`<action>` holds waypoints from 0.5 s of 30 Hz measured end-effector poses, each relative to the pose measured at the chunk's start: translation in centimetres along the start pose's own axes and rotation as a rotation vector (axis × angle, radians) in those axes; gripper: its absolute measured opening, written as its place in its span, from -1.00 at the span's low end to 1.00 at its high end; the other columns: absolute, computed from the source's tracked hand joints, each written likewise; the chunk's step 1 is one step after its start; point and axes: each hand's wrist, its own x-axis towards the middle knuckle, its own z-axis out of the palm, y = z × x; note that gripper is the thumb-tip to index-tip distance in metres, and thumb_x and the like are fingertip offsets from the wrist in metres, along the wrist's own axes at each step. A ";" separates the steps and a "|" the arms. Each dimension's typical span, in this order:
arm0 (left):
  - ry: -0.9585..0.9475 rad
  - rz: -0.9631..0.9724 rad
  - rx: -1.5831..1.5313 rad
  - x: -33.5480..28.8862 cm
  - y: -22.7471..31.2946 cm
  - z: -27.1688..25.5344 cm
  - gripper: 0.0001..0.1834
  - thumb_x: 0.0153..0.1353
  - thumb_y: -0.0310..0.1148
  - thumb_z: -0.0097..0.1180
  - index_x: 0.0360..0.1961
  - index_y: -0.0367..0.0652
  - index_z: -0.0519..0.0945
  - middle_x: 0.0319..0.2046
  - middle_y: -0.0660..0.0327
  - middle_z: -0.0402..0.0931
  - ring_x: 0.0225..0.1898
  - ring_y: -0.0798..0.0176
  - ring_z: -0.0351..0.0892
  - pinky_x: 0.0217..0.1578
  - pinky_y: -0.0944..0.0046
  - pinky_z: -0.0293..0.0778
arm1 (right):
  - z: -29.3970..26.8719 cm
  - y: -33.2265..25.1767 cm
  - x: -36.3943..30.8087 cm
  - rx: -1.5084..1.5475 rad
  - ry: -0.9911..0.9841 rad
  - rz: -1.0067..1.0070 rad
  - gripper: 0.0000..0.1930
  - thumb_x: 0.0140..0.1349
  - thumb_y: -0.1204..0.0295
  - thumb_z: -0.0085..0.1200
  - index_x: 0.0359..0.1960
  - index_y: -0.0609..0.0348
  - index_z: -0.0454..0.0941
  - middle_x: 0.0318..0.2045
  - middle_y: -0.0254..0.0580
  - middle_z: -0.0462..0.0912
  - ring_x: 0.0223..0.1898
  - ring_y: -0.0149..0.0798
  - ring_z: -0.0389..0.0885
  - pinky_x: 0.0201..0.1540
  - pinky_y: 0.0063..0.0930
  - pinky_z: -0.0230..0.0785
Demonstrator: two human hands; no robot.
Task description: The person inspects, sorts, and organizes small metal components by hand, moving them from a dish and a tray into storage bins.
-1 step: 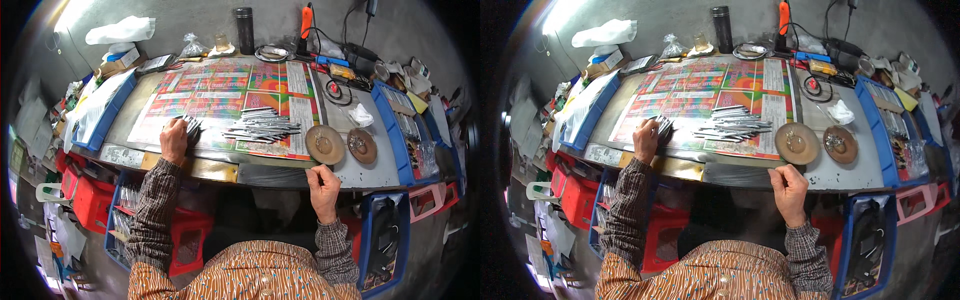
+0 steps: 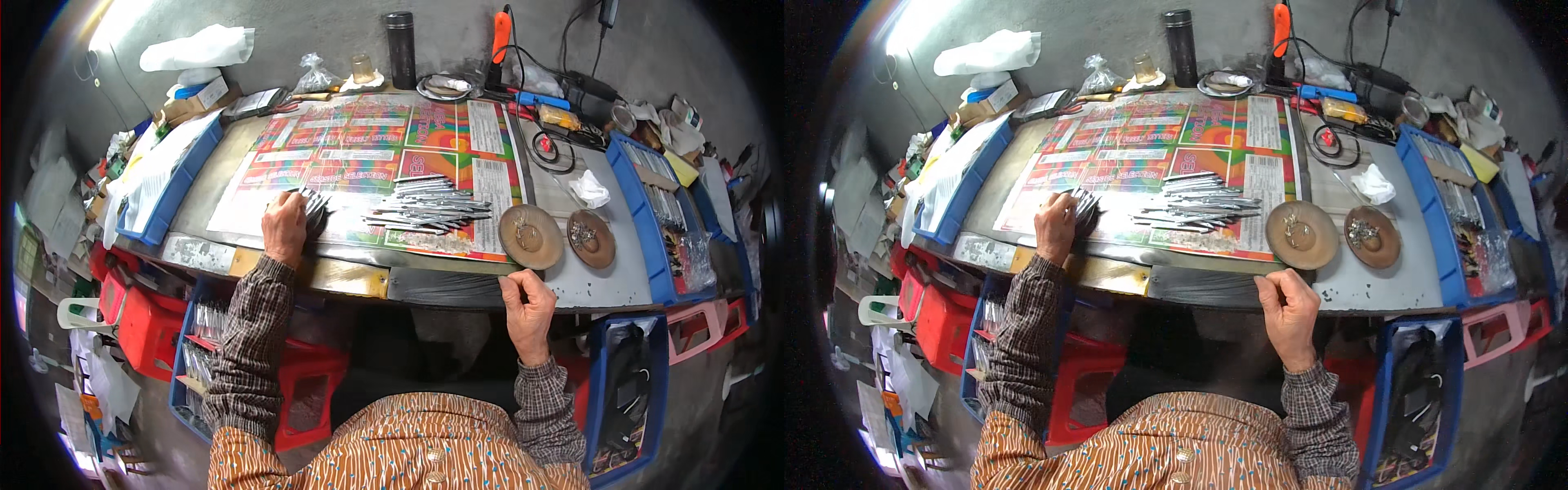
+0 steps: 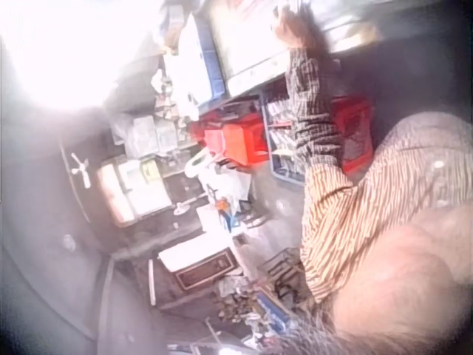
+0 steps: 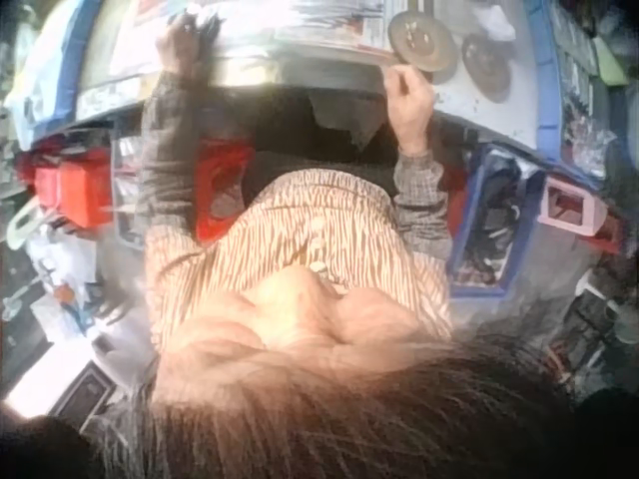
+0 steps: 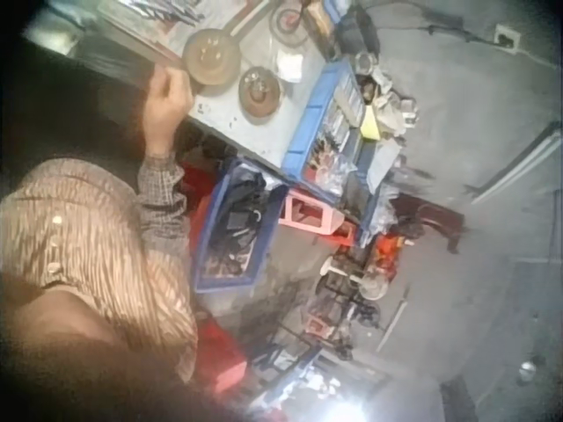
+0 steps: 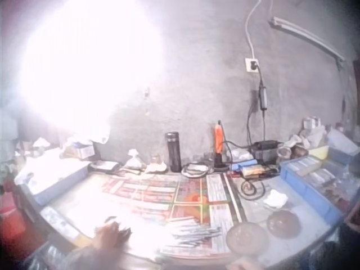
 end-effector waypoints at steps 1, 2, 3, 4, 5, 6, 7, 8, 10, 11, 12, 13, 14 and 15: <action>-0.027 -0.011 0.045 0.1 -0.3 0.1 -0.94 0.08 -0.49 0.06 -0.40 -0.15 0.55 -0.41 0.09 0.50 -0.33 -0.05 0.51 -0.31 0.08 0.42 | 0.1 0.1 0.1 -0.012 -0.010 0.000 -0.82 0.16 0.49 0.16 -0.49 0.30 0.44 -0.62 -0.24 0.40 -0.62 -0.38 0.32 -0.55 -0.50 0.18; -0.058 -0.019 0.086 0.2 -0.5 0.3 -0.94 0.08 -0.49 0.07 -0.39 -0.16 0.55 -0.40 0.09 0.50 -0.32 -0.04 0.52 -0.29 0.08 0.42 | 0.1 0.0 0.1 -0.014 -0.014 0.000 -0.82 0.16 0.49 0.16 -0.49 0.30 0.44 -0.62 -0.24 0.40 -0.62 -0.38 0.32 -0.55 -0.50 0.18; -0.060 -0.014 0.049 0.2 -1.0 0.6 -0.91 0.07 -0.50 0.08 -0.37 -0.15 0.58 -0.38 0.10 0.51 -0.29 -0.03 0.52 -0.25 0.08 0.42 | 0.2 0.0 0.1 -0.027 -0.010 -0.011 -0.82 0.16 0.49 0.17 -0.49 0.30 0.43 -0.62 -0.24 0.40 -0.61 -0.38 0.33 -0.54 -0.50 0.19; -0.060 -0.019 0.051 0.0 -1.1 0.6 -0.91 0.07 -0.50 0.08 -0.37 -0.15 0.58 -0.38 0.10 0.51 -0.29 -0.03 0.52 -0.25 0.08 0.42 | 0.2 -0.1 0.1 -0.037 -0.007 -0.021 -0.82 0.16 0.49 0.17 -0.49 0.30 0.43 -0.62 -0.23 0.41 -0.61 -0.38 0.33 -0.54 -0.50 0.19; -0.052 -0.020 0.015 -0.1 -1.0 0.8 -0.90 0.06 -0.51 0.10 -0.36 -0.15 0.59 -0.37 0.10 0.52 -0.28 -0.03 0.52 -0.24 0.09 0.42 | 0.1 0.0 0.1 -0.039 -0.008 -0.022 -0.82 0.16 0.49 0.17 -0.49 0.30 0.43 -0.62 -0.23 0.41 -0.61 -0.38 0.33 -0.54 -0.50 0.19; -0.044 -0.022 -0.020 -0.1 -1.0 0.8 -0.88 0.05 -0.51 0.11 -0.35 -0.15 0.60 -0.36 0.10 0.52 -0.27 -0.03 0.51 -0.23 0.09 0.42 | 0.1 0.0 0.0 -0.040 -0.007 -0.026 -0.82 0.16 0.49 0.17 -0.49 0.30 0.43 -0.62 -0.22 0.41 -0.61 -0.36 0.34 -0.54 -0.50 0.19; -0.043 -0.023 -0.019 -0.3 -1.0 0.5 -0.88 0.05 -0.51 0.11 -0.35 -0.15 0.60 -0.36 0.10 0.52 -0.27 -0.03 0.51 -0.23 0.09 0.42 | 0.1 0.0 0.0 -0.039 -0.006 -0.031 -0.82 0.15 0.49 0.17 -0.49 0.29 0.43 -0.61 -0.22 0.42 -0.61 -0.35 0.34 -0.54 -0.49 0.20; -0.035 -0.034 -0.022 -0.5 -0.9 0.0 -0.84 0.03 -0.51 0.14 -0.30 -0.16 0.60 -0.31 0.07 0.52 -0.23 -0.04 0.50 -0.19 0.09 0.41 | 0.1 0.1 0.0 -0.040 -0.006 -0.029 -0.82 0.15 0.49 0.17 -0.49 0.29 0.43 -0.61 -0.22 0.42 -0.61 -0.35 0.34 -0.54 -0.49 0.20; -0.027 -0.044 -0.024 -0.8 -0.5 -0.8 -0.78 0.01 -0.50 0.17 -0.25 -0.17 0.60 -0.27 0.05 0.52 -0.20 -0.04 0.50 -0.16 0.09 0.40 | 0.1 0.3 -0.1 -0.055 -0.010 -0.052 -0.83 0.14 0.50 0.18 -0.49 0.29 0.43 -0.61 -0.20 0.42 -0.61 -0.32 0.35 -0.54 -0.49 0.19; -0.061 -0.035 0.005 -1.0 -0.3 -1.6 -0.73 0.00 -0.49 0.20 -0.20 -0.18 0.59 -0.20 0.03 0.51 -0.15 -0.05 0.49 -0.12 0.09 0.40 | 0.1 0.3 -0.1 -0.050 -0.013 -0.054 -0.83 0.14 0.50 0.18 -0.49 0.29 0.43 -0.61 -0.20 0.42 -0.61 -0.32 0.35 -0.54 -0.49 0.19; -0.095 -0.025 0.035 -1.1 -0.2 -2.0 -0.67 -0.02 -0.49 0.22 -0.15 -0.19 0.58 -0.14 0.00 0.51 -0.09 -0.05 0.49 -0.08 0.09 0.39 | 0.2 0.3 -0.1 -0.063 -0.007 -0.064 -0.83 0.14 0.50 0.18 -0.49 0.29 0.43 -0.61 -0.20 0.42 -0.61 -0.31 0.35 -0.55 -0.48 0.19; -0.168 -0.024 0.030 -1.2 -0.7 -2.1 -0.54 -0.06 -0.41 0.29 -0.06 -0.22 0.53 -0.11 -0.04 0.47 -0.07 -0.09 0.44 -0.05 0.04 0.36 | 0.2 0.3 -0.1 -0.078 0.000 -0.073 -0.83 0.13 0.50 0.18 -0.49 0.29 0.43 -0.61 -0.19 0.41 -0.61 -0.30 0.36 -0.55 -0.47 0.19; -0.167 -0.027 0.035 -1.3 -0.9 -2.2 -0.54 -0.06 -0.41 0.29 -0.06 -0.22 0.53 -0.11 -0.04 0.47 -0.07 -0.09 0.44 -0.05 0.04 0.36 | 0.2 0.2 -0.2 -0.073 -0.003 -0.075 -0.83 0.13 0.50 0.18 -0.49 0.29 0.43 -0.61 -0.19 0.41 -0.61 -0.30 0.36 -0.55 -0.47 0.19; -0.192 -0.031 0.041 -1.3 -1.1 -2.1 -0.52 -0.06 -0.39 0.29 -0.06 -0.24 0.52 -0.11 -0.04 0.47 -0.07 -0.10 0.44 -0.04 0.04 0.36 | 0.2 0.2 -0.2 -0.075 0.000 -0.070 -0.83 0.13 0.51 0.18 -0.49 0.29 0.43 -0.61 -0.19 0.41 -0.62 -0.29 0.35 -0.55 -0.47 0.19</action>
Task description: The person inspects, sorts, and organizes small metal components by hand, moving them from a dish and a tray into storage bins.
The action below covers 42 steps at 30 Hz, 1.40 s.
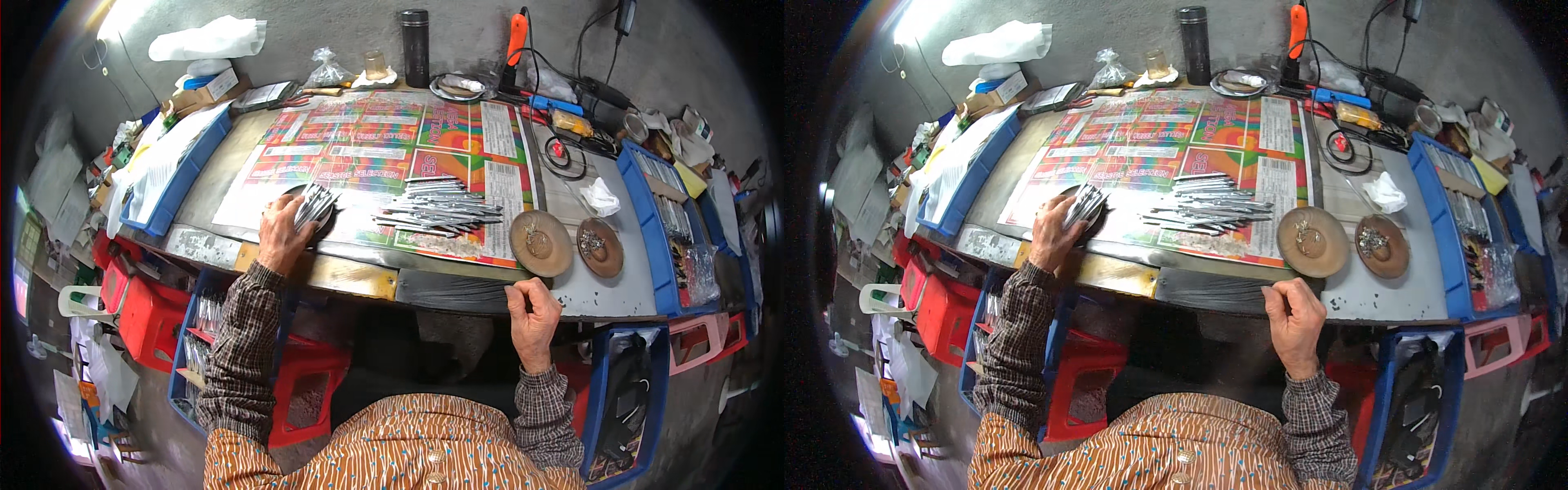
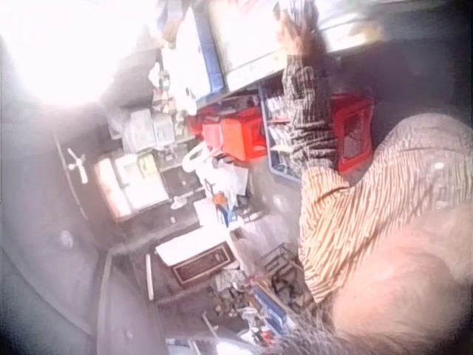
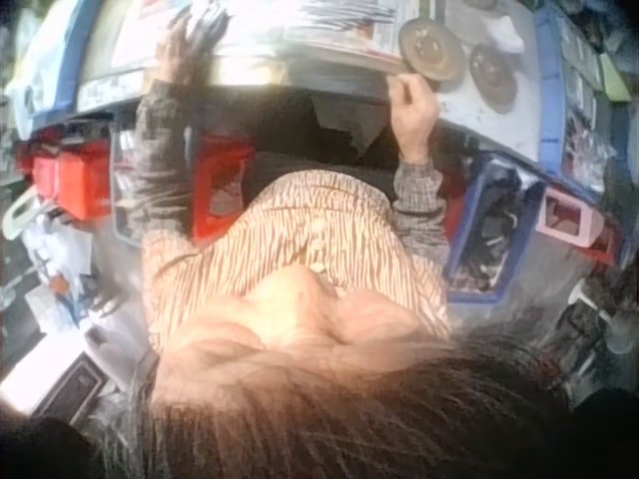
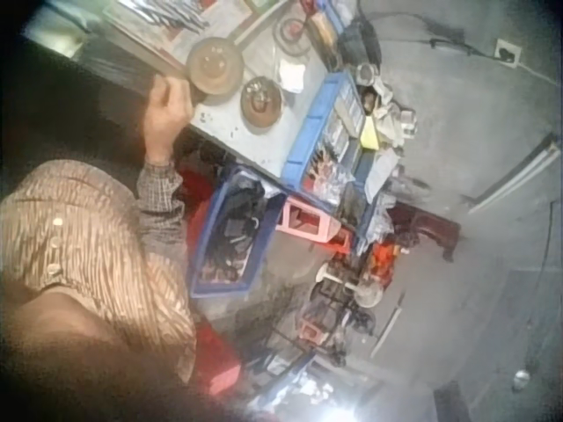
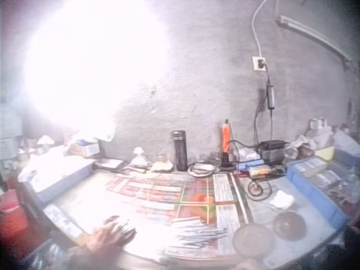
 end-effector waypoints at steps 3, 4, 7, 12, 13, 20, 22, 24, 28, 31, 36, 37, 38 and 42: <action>-0.040 -0.018 -0.004 0.5 -0.6 0.5 -0.47 -0.10 -0.33 0.32 -0.05 -0.27 0.51 -0.11 -0.06 0.49 -0.06 -0.11 0.44 -0.04 0.04 0.38 | 0.0 0.0 0.0 0.002 0.002 -0.003 -0.84 0.13 0.51 0.18 -0.49 0.29 0.43 -0.62 -0.19 0.40 -0.62 -0.29 0.35 -0.56 -0.46 0.19; -0.081 -0.041 -0.007 0.6 -0.7 0.7 -0.48 -0.10 -0.33 0.30 -0.05 -0.27 0.52 -0.12 -0.06 0.50 -0.06 -0.11 0.44 -0.05 0.04 0.38 | 0.0 0.0 0.0 0.004 0.002 -0.011 -0.84 0.13 0.52 0.17 -0.48 0.29 0.43 -0.62 -0.19 0.39 -0.62 -0.29 0.35 -0.55 -0.45 0.19; -0.150 -0.094 0.025 1.3 -0.8 0.6 -0.49 -0.09 -0.33 0.25 -0.05 -0.25 0.52 -0.15 -0.05 0.51 -0.07 -0.11 0.45 -0.06 0.04 0.40 | 0.1 -0.1 0.0 0.016 -0.004 -0.034 -0.84 0.13 0.52 0.17 -0.47 0.29 0.43 -0.61 -0.18 0.39 -0.61 -0.28 0.36 -0.55 -0.44 0.20; -0.195 -0.149 0.086 2.2 0.0 0.9 -0.49 -0.10 -0.32 0.17 -0.04 -0.21 0.49 -0.20 -0.05 0.49 -0.08 -0.11 0.44 -0.06 0.02 0.39 | 0.1 0.1 -0.2 -0.003 -0.009 -0.037 -0.85 0.12 0.52 0.17 -0.47 0.29 0.43 -0.60 -0.17 0.39 -0.61 -0.27 0.37 -0.54 -0.44 0.21; -0.192 -0.154 0.089 2.3 0.1 0.9 -0.49 -0.10 -0.32 0.17 -0.04 -0.21 0.49 -0.20 -0.05 0.49 -0.08 -0.11 0.44 -0.06 0.02 0.39 | 0.1 0.1 -0.2 -0.006 -0.005 -0.041 -0.85 0.12 0.53 0.17 -0.47 0.29 0.43 -0.60 -0.17 0.40 -0.61 -0.26 0.37 -0.54 -0.44 0.21; -0.233 -0.227 0.026 2.7 0.2 1.4 -0.42 -0.12 -0.33 0.16 0.02 -0.27 0.44 -0.19 -0.07 0.45 -0.07 -0.13 0.41 -0.03 0.01 0.36 | 0.1 0.0 -0.3 0.005 0.001 -0.040 -0.86 0.11 0.55 0.17 -0.47 0.28 0.43 -0.60 -0.18 0.40 -0.60 -0.26 0.38 -0.54 -0.44 0.22; -0.163 -0.195 0.060 2.4 -0.3 2.2 -0.43 -0.13 -0.37 0.14 0.01 -0.26 0.43 -0.19 -0.08 0.44 -0.07 -0.14 0.41 -0.02 0.01 0.35 | 0.1 -0.1 -0.2 -0.005 -0.001 -0.028 -0.87 0.11 0.56 0.16 -0.46 0.29 0.43 -0.60 -0.18 0.40 -0.59 -0.26 0.39 -0.53 -0.44 0.22; -0.153 -0.178 0.055 2.4 -0.6 2.7 -0.45 -0.13 -0.39 0.13 0.00 -0.25 0.43 -0.19 -0.08 0.44 -0.07 -0.14 0.41 -0.02 0.01 0.35 | 0.0 0.0 -0.3 -0.008 -0.007 -0.019 -0.87 0.11 0.56 0.16 -0.46 0.29 0.44 -0.59 -0.18 0.40 -0.59 -0.25 0.39 -0.52 -0.44 0.23; -0.162 -0.143 0.022 2.7 -0.8 2.9 -0.55 -0.12 -0.45 0.10 -0.10 -0.23 0.42 -0.21 -0.07 0.46 -0.09 -0.13 0.43 -0.04 0.01 0.35 | 0.1 0.1 -0.3 -0.018 0.004 -0.026 -0.87 0.11 0.57 0.16 -0.46 0.30 0.44 -0.59 -0.16 0.40 -0.58 -0.22 0.39 -0.50 -0.43 0.24; -0.128 -0.102 -0.003 2.4 -1.2 3.1 -0.61 -0.11 -0.48 0.09 -0.15 -0.22 0.41 -0.26 -0.07 0.49 -0.15 -0.14 0.46 -0.08 0.00 0.37 | 0.3 0.1 -0.3 -0.015 0.010 -0.033 -0.87 0.11 0.57 0.16 -0.46 0.30 0.44 -0.59 -0.15 0.40 -0.57 -0.21 0.39 -0.50 -0.42 0.24; -0.107 -0.036 -0.012 2.7 -0.7 3.0 -0.66 -0.06 -0.49 0.10 -0.19 -0.20 0.38 -0.39 -0.04 0.52 -0.26 -0.15 0.52 -0.22 -0.03 0.43 | 0.2 0.1 -0.3 -0.036 0.013 -0.042 -0.86 0.10 0.57 0.17 -0.47 0.30 0.43 -0.59 -0.14 0.39 -0.57 -0.19 0.39 -0.50 -0.42 0.23; -0.105 -0.039 -0.012 2.7 -0.7 3.1 -0.66 -0.06 -0.49 0.10 -0.19 -0.20 0.38 -0.39 -0.04 0.52 -0.26 -0.15 0.52 -0.22 -0.03 0.43 | 0.2 0.1 -0.3 -0.045 0.015 -0.042 -0.86 0.10 0.57 0.17 -0.47 0.30 0.43 -0.59 -0.14 0.39 -0.57 -0.19 0.39 -0.50 -0.41 0.23; -0.100 -0.048 -0.002 2.7 -0.6 3.0 -0.67 -0.04 -0.49 0.10 -0.19 -0.20 0.38 -0.40 -0.04 0.52 -0.27 -0.16 0.53 -0.25 -0.04 0.43 | 0.2 0.2 -0.4 -0.044 0.012 -0.043 -0.86 0.10 0.57 0.17 -0.47 0.30 0.43 -0.59 -0.14 0.39 -0.57 -0.19 0.39 -0.50 -0.41 0.23; -0.014 -0.063 -0.056 2.9 -0.8 2.9 -0.75 0.05 -0.49 0.10 -0.22 -0.21 0.39 -0.43 -0.05 0.54 -0.32 -0.20 0.54 -0.34 -0.04 0.43 | 0.3 0.1 -0.4 -0.048 0.011 -0.039 -0.86 0.10 0.57 0.17 -0.48 0.29 0.42 -0.59 -0.14 0.39 -0.57 -0.19 0.39 -0.50 -0.41 0.23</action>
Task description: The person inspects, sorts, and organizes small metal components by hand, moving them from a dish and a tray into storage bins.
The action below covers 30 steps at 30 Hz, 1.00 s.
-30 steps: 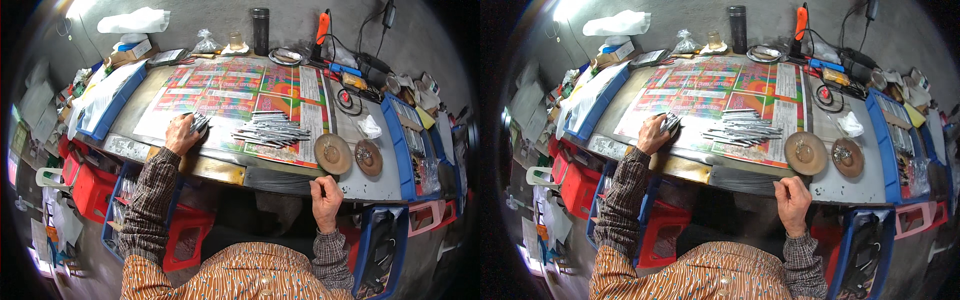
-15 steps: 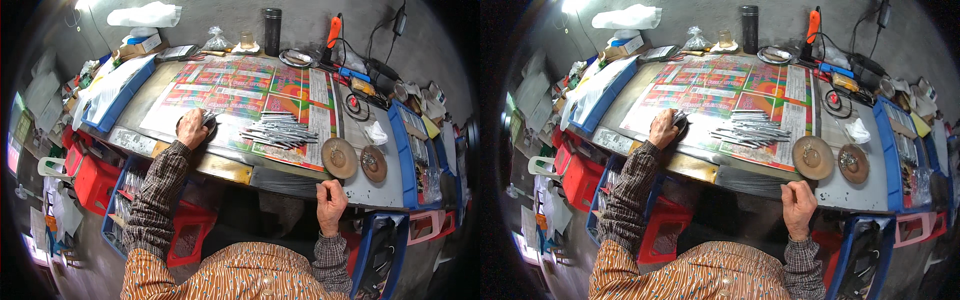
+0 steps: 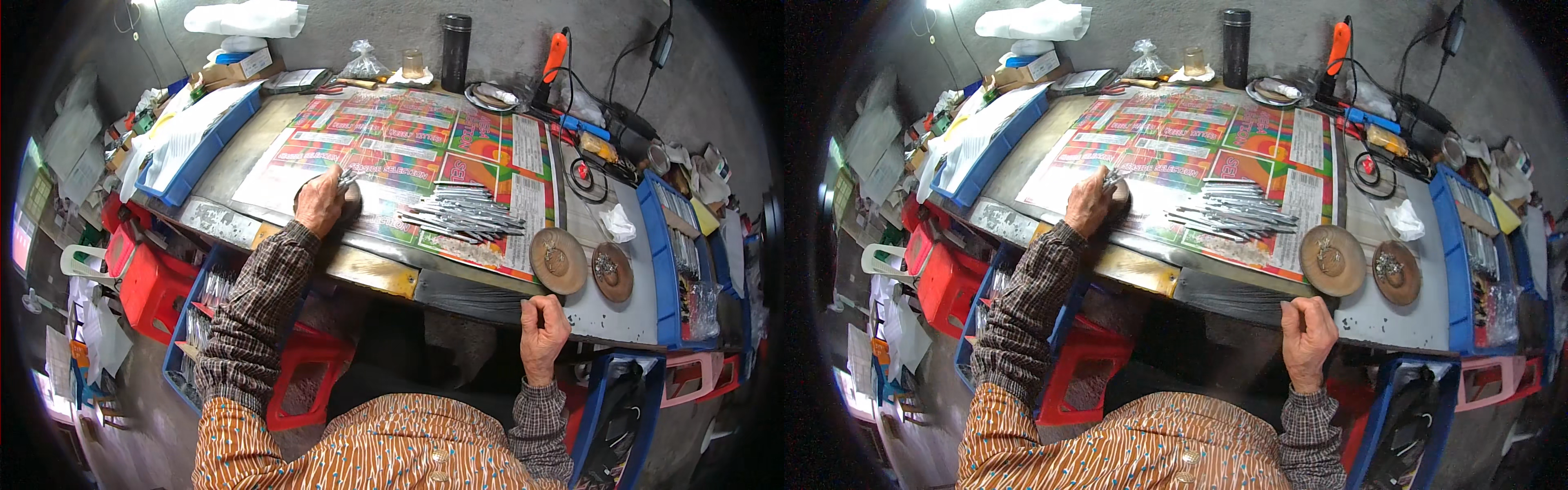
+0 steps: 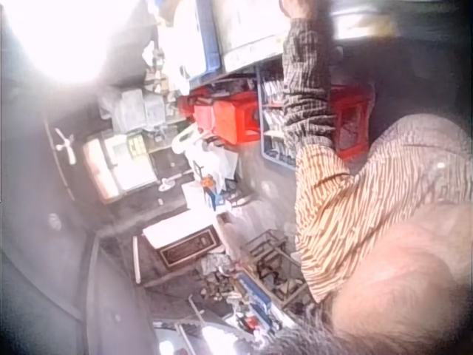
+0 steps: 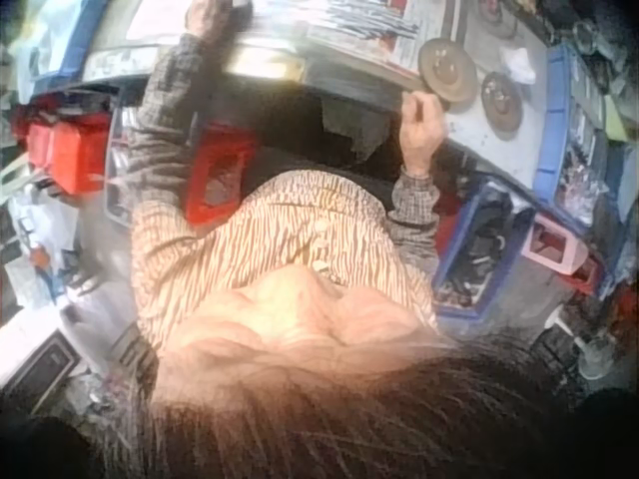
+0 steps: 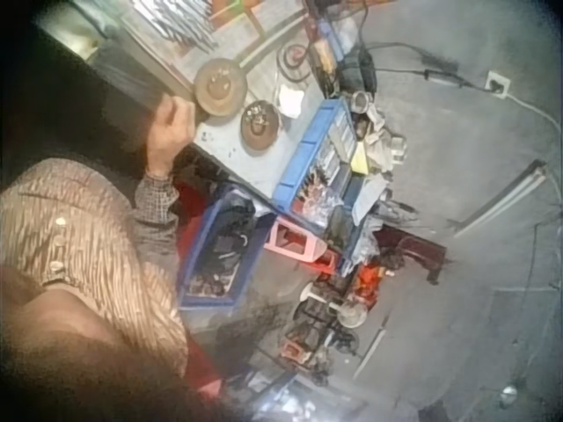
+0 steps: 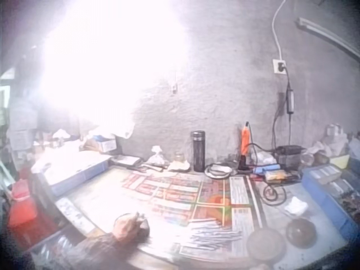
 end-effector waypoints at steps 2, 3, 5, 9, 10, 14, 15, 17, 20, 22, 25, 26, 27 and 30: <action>0.027 -0.005 -0.118 0.3 0.5 -0.8 -0.78 0.08 -0.48 0.09 -0.23 -0.21 0.39 -0.45 -0.08 0.53 -0.35 -0.24 0.52 -0.37 -0.03 0.43 | 0.0 0.0 0.0 -0.004 -0.001 -0.002 -0.86 0.10 0.56 0.17 -0.48 0.29 0.42 -0.59 -0.14 0.39 -0.57 -0.19 0.39 -0.50 -0.41 0.23; 0.054 -0.009 -0.237 0.5 0.9 -1.0 -0.81 0.11 -0.48 0.09 -0.25 -0.22 0.40 -0.47 -0.11 0.52 -0.38 -0.27 0.51 -0.39 -0.01 0.43 | 0.0 0.0 0.1 -0.013 0.001 -0.006 -0.86 0.10 0.56 0.17 -0.48 0.29 0.42 -0.59 -0.15 0.39 -0.57 -0.19 0.39 -0.50 -0.41 0.23; 0.117 -0.027 -0.337 0.4 0.8 -0.6 -0.85 0.19 -0.44 0.10 -0.25 -0.22 0.43 -0.55 0.00 0.54 -0.51 -0.07 0.56 -0.47 0.12 0.43 | 0.1 -0.1 0.1 -0.019 0.001 -0.012 -0.86 0.10 0.56 0.17 -0.48 0.29 0.42 -0.59 -0.15 0.39 -0.57 -0.19 0.38 -0.50 -0.41 0.23; 0.140 -0.101 -0.931 0.5 0.2 0.2 -0.86 0.26 -0.40 0.11 -0.23 -0.24 0.48 -0.56 0.33 0.51 -0.54 0.52 0.45 -0.55 0.44 0.38 | 0.2 -0.2 0.0 -0.012 0.010 0.019 -0.81 0.16 0.49 0.15 -0.50 0.29 0.39 -0.60 -0.21 0.36 -0.56 -0.28 0.33 -0.46 -0.45 0.20; 0.164 -0.145 -1.006 0.5 0.5 0.3 -0.87 0.26 -0.43 0.10 -0.22 -0.24 0.47 -0.55 0.30 0.49 -0.53 0.48 0.46 -0.50 0.44 0.40 | 0.2 -0.1 0.0 -0.013 0.008 0.018 -0.81 0.16 0.49 0.15 -0.50 0.30 0.39 -0.60 -0.21 0.36 -0.56 -0.28 0.33 -0.46 -0.45 0.20; 0.201 -0.198 -1.132 0.3 0.6 0.3 -0.86 0.23 -0.48 0.12 -0.21 -0.25 0.46 -0.53 0.27 0.49 -0.51 0.44 0.47 -0.45 0.43 0.43 | 0.1 -0.1 0.0 -0.003 0.002 0.037 -0.81 0.16 0.50 0.15 -0.50 0.29 0.39 -0.60 -0.21 0.36 -0.56 -0.28 0.34 -0.46 -0.45 0.20; 0.203 -0.195 -1.131 0.3 0.7 0.2 -0.86 0.23 -0.48 0.12 -0.21 -0.25 0.46 -0.53 0.27 0.49 -0.51 0.44 0.47 -0.45 0.43 0.43 | 0.1 -0.1 -0.1 -0.009 -0.003 0.047 -0.81 0.16 0.50 0.15 -0.50 0.29 0.39 -0.60 -0.21 0.36 -0.56 -0.28 0.34 -0.46 -0.45 0.21; 0.195 -0.228 -1.071 0.2 1.1 -0.2 -0.84 0.21 -0.49 0.13 -0.20 -0.26 0.46 -0.53 0.27 0.49 -0.51 0.44 0.48 -0.44 0.43 0.44 | 0.0 -0.1 0.0 -0.022 -0.003 0.055 -0.82 0.16 0.51 0.15 -0.50 0.29 0.39 -0.60 -0.21 0.36 -0.55 -0.28 0.34 -0.45 -0.45 0.21; 0.206 -0.233 -1.051 0.3 1.6 -0.5 -0.81 0.20 -0.49 0.15 -0.18 -0.26 0.47 -0.54 0.29 0.48 -0.52 0.46 0.46 -0.46 0.44 0.43 | -0.1 -0.1 0.0 -0.037 0.021 -0.011 -0.86 0.11 0.55 0.16 -0.48 0.28 0.42 -0.60 -0.18 0.37 -0.58 -0.24 0.36 -0.52 -0.43 0.19; 0.212 -0.251 -0.993 0.0 1.6 -0.9 -0.81 0.20 -0.48 0.15 -0.18 -0.26 0.47 -0.55 0.30 0.48 -0.53 0.47 0.45 -0.47 0.45 0.42 | 0.2 0.4 0.1 -0.001 0.008 -0.002 -0.86 0.11 0.55 0.16 -0.48 0.28 0.42 -0.59 -0.18 0.37 -0.57 -0.24 0.36 -0.51 -0.43 0.20; 0.225 -0.244 -1.005 0.0 0.9 -0.3 -0.84 0.17 -0.44 0.21 -0.28 -0.24 0.51 -0.60 0.34 0.46 -0.60 0.52 0.43 -0.58 0.49 0.38 | 0.3 0.0 0.0 -0.015 0.013 -0.015 -0.86 0.12 0.55 0.16 -0.48 0.28 0.42 -0.59 -0.18 0.37 -0.57 -0.24 0.36 -0.51 -0.42 0.20; 0.206 -0.222 -0.967 0.1 0.6 0.1 -0.85 0.18 -0.42 0.21 -0.30 -0.25 0.51 -0.63 0.36 0.44 -0.63 0.54 0.40 -0.61 0.49 0.34 | 0.3 -0.1 0.0 -0.017 0.012 -0.019 -0.86 0.12 0.55 0.16 -0.48 0.28 0.42 -0.59 -0.18 0.37 -0.57 -0.24 0.36 -0.51 -0.42 0.20; 0.188 -0.201 -0.927 0.1 0.3 0.2 -0.85 0.18 -0.40 0.21 -0.33 -0.25 0.52 -0.66 0.38 0.42 -0.65 0.55 0.37 -0.63 0.49 0.30 | 0.3 -0.1 -0.1 -0.019 0.013 -0.012 -0.86 0.12 0.55 0.16 -0.48 0.28 0.42 -0.59 -0.18 0.37 -0.57 -0.24 0.36 -0.51 -0.43 0.20; 0.217 -0.251 -0.863 0.3 0.4 0.5 -0.79 0.18 -0.32 0.23 -0.35 -0.25 0.53 -0.69 0.37 0.39 -0.67 0.54 0.30 -0.64 0.45 0.25 | 0.4 0.2 -0.1 -0.028 0.016 -0.017 -0.86 0.13 0.55 0.15 -0.48 0.28 0.42 -0.59 -0.18 0.37 -0.57 -0.24 0.36 -0.51 -0.43 0.20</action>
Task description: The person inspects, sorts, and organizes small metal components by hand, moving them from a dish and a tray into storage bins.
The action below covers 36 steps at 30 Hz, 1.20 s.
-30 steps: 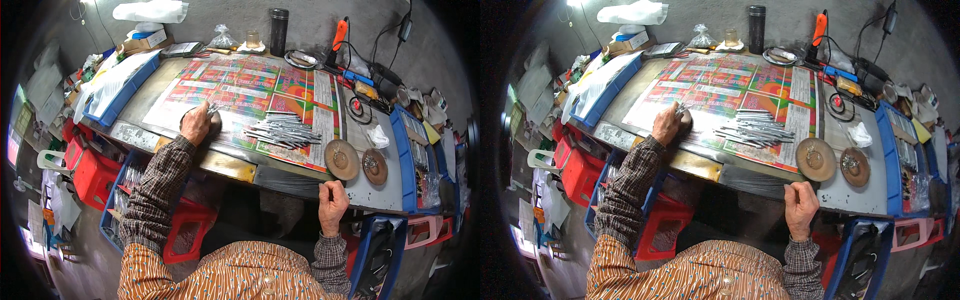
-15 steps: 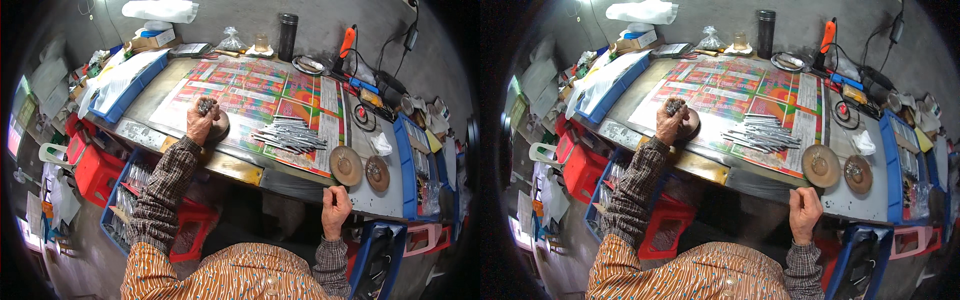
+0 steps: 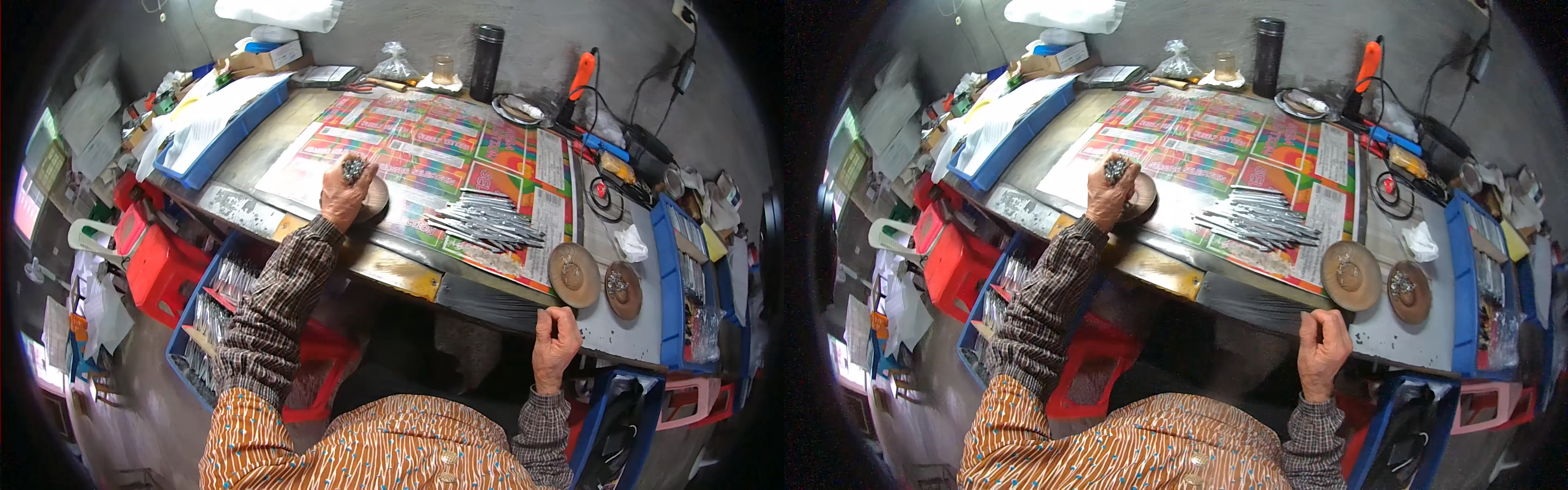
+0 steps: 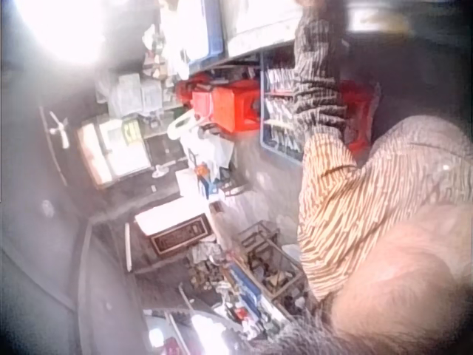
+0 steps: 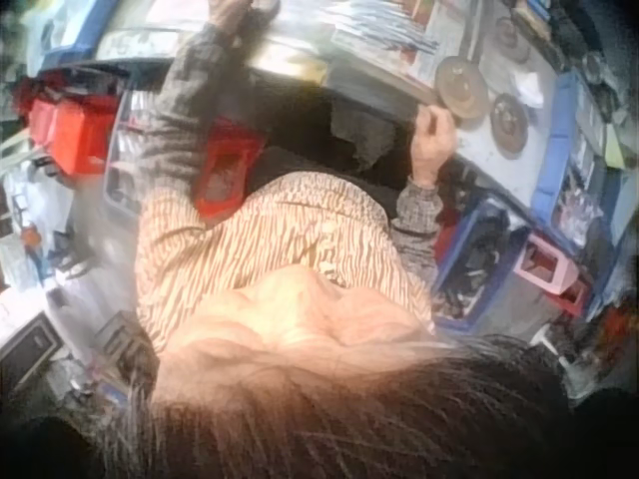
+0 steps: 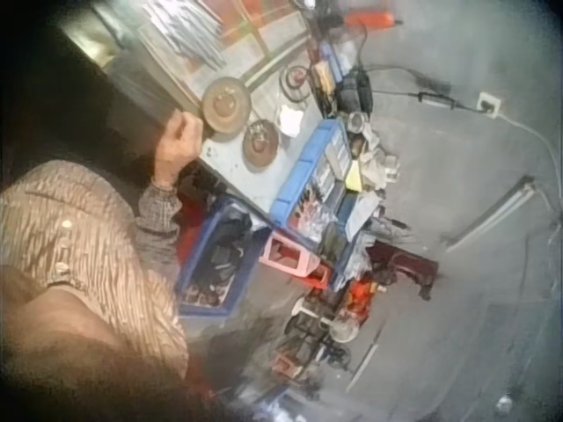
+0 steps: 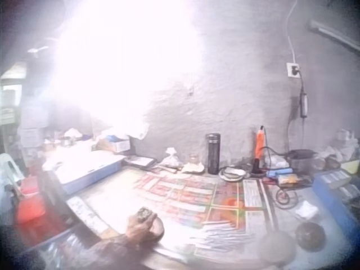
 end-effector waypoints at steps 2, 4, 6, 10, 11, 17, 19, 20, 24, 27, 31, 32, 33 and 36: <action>0.047 0.070 0.101 0.2 0.3 -0.1 -0.73 0.16 -0.26 0.25 -0.33 -0.26 0.51 -0.67 0.33 0.42 -0.63 0.50 0.30 -0.58 0.37 0.28 | 0.0 -0.4 -0.1 -0.009 -0.019 0.052 -0.86 0.14 0.55 0.13 -0.48 0.28 0.41 -0.59 -0.20 0.37 -0.56 -0.27 0.36 -0.49 -0.44 0.21; 0.047 0.088 0.200 0.2 1.0 0.3 -0.76 0.18 -0.27 0.22 -0.34 -0.24 0.52 -0.64 0.29 0.44 -0.60 0.47 0.35 -0.55 0.36 0.31 | 0.0 0.0 -0.3 -0.004 -0.018 0.040 -0.86 0.17 0.54 0.12 -0.47 0.29 0.41 -0.58 -0.25 0.34 -0.55 -0.35 0.31 -0.48 -0.50 0.18; 0.032 0.104 0.280 0.0 1.1 0.6 -0.78 0.20 -0.29 0.20 -0.36 -0.24 0.52 -0.65 0.32 0.43 -0.58 0.50 0.34 -0.54 0.38 0.31 | 0.2 0.4 -0.4 -0.022 -0.003 0.031 -0.87 0.20 0.55 0.08 -0.46 0.30 0.41 -0.58 -0.33 0.31 -0.54 -0.47 0.25 -0.48 -0.57 0.13; 0.061 0.193 0.198 -1.6 2.6 0.2 -0.72 0.14 -0.24 0.26 -0.31 -0.22 0.49 -0.63 0.12 0.43 -0.64 0.31 0.35 -0.53 0.27 0.34 | 0.0 0.1 -0.7 -0.046 -0.027 0.088 -0.86 0.22 0.51 0.08 -0.43 0.30 0.40 -0.53 -0.30 0.37 -0.46 -0.40 0.31 -0.35 -0.53 0.24; 0.022 0.196 0.143 -2.0 3.1 0.3 -0.72 0.13 -0.26 0.27 -0.32 -0.22 0.49 -0.63 0.13 0.41 -0.64 0.32 0.33 -0.54 0.27 0.33 | -0.2 0.6 -0.8 -0.081 -0.012 0.056 -0.86 0.24 0.50 0.07 -0.42 0.30 0.40 -0.52 -0.31 0.38 -0.45 -0.41 0.30 -0.35 -0.54 0.23; -0.140 0.136 0.216 -9.8 9.3 -2.9 -0.72 0.10 -0.31 0.28 -0.36 -0.23 0.44 -0.58 0.06 0.41 -0.57 0.13 0.40 -0.48 0.22 0.37 | -0.3 1.1 -0.9 -0.043 -0.006 0.088 -0.83 0.28 0.49 0.02 -0.45 0.29 0.36 -0.53 -0.34 0.31 -0.49 -0.43 0.24 -0.43 -0.57 0.17; -0.212 0.030 0.348 -11.8 8.7 -5.4 -0.78 0.13 -0.33 0.26 -0.34 -0.21 0.49 -0.55 0.22 0.44 -0.50 0.44 0.38 -0.44 0.37 0.38 | -0.2 1.4 -0.9 -0.047 -0.018 0.068 -0.83 0.29 0.49 0.01 -0.44 0.29 0.36 -0.53 -0.34 0.30 -0.49 -0.44 0.22 -0.43 -0.58 0.16; -0.168 0.009 0.352 -12.6 7.9 -6.9 -0.79 0.13 -0.34 0.25 -0.35 -0.21 0.49 -0.57 0.25 0.44 -0.51 0.45 0.38 -0.45 0.38 0.37 | -0.1 1.4 -0.9 -0.045 -0.014 0.055 -0.83 0.29 0.50 0.01 -0.44 0.29 0.36 -0.53 -0.34 0.30 -0.49 -0.44 0.22 -0.43 -0.58 0.15; 0.017 -0.057 0.479 -13.6 4.0 -12.9 -0.80 0.14 -0.35 0.25 -0.40 -0.20 0.48 -0.61 0.35 0.39 -0.54 0.49 0.32 -0.51 0.40 0.32 | 0.0 1.3 -0.9 -0.028 -0.015 0.043 -0.83 0.29 0.50 0.01 -0.44 0.30 0.36 -0.53 -0.34 0.30 -0.49 -0.44 0.23 -0.43 -0.59 0.15; 0.167 -0.130 0.707 -13.7 0.7 -18.0 -0.78 0.11 -0.34 0.28 -0.40 -0.22 0.49 -0.64 0.21 0.43 -0.57 0.44 0.33 -0.51 0.31 0.37 | 0.1 0.6 -0.7 -0.038 -0.031 0.036 -0.84 0.28 0.51 0.01 -0.44 0.31 0.36 -0.53 -0.33 0.31 -0.49 -0.44 0.24 -0.42 -0.59 0.16; 0.274 -0.217 0.707 -14.1 -2.1 -21.6 -0.71 0.09 -0.25 0.31 -0.43 -0.22 0.49 -0.67 0.28 0.37 -0.58 0.45 0.28 -0.51 0.33 0.34 | 0.2 1.0 -0.7 -0.070 -0.027 0.005 -0.85 0.28 0.53 0.02 -0.43 0.32 0.37 -0.52 -0.33 0.33 -0.49 -0.44 0.25 -0.42 -0.59 0.17; 0.257 -0.212 0.697 -14.2 -2.4 -22.1 -0.72 0.10 -0.25 0.30 -0.43 -0.22 0.49 -0.66 0.30 0.37 -0.58 0.46 0.28 -0.51 0.35 0.33 | 0.2 1.1 -0.8 -0.054 -0.016 0.032 -0.85 0.27 0.53 0.03 -0.44 0.32 0.37 -0.52 -0.33 0.33 -0.49 -0.43 0.25 -0.42 -0.59 0.17; 0.242 -0.208 0.687 -14.3 -2.6 -22.5 -0.72 0.10 -0.26 0.30 -0.44 -0.21 0.49 -0.65 0.33 0.38 -0.57 0.47 0.28 -0.51 0.37 0.32 | 0.2 1.3 -0.9 -0.037 -0.005 0.059 -0.85 0.27 0.53 0.03 -0.44 0.32 0.37 -0.52 -0.32 0.34 -0.49 -0.43 0.25 -0.41 -0.58 0.18; 0.283 -0.230 0.553 -13.8 -1.8 -23.1 -0.76 0.13 -0.31 0.28 -0.45 -0.22 0.49 -0.64 0.42 0.36 -0.56 0.53 0.25 -0.52 0.42 0.28 | 0.0 1.5 -0.9 -0.062 -0.009 0.063 -0.85 0.27 0.53 0.03 -0.43 0.32 0.38 -0.51 -0.33 0.35 -0.48 -0.43 0.26 -0.41 -0.58 0.19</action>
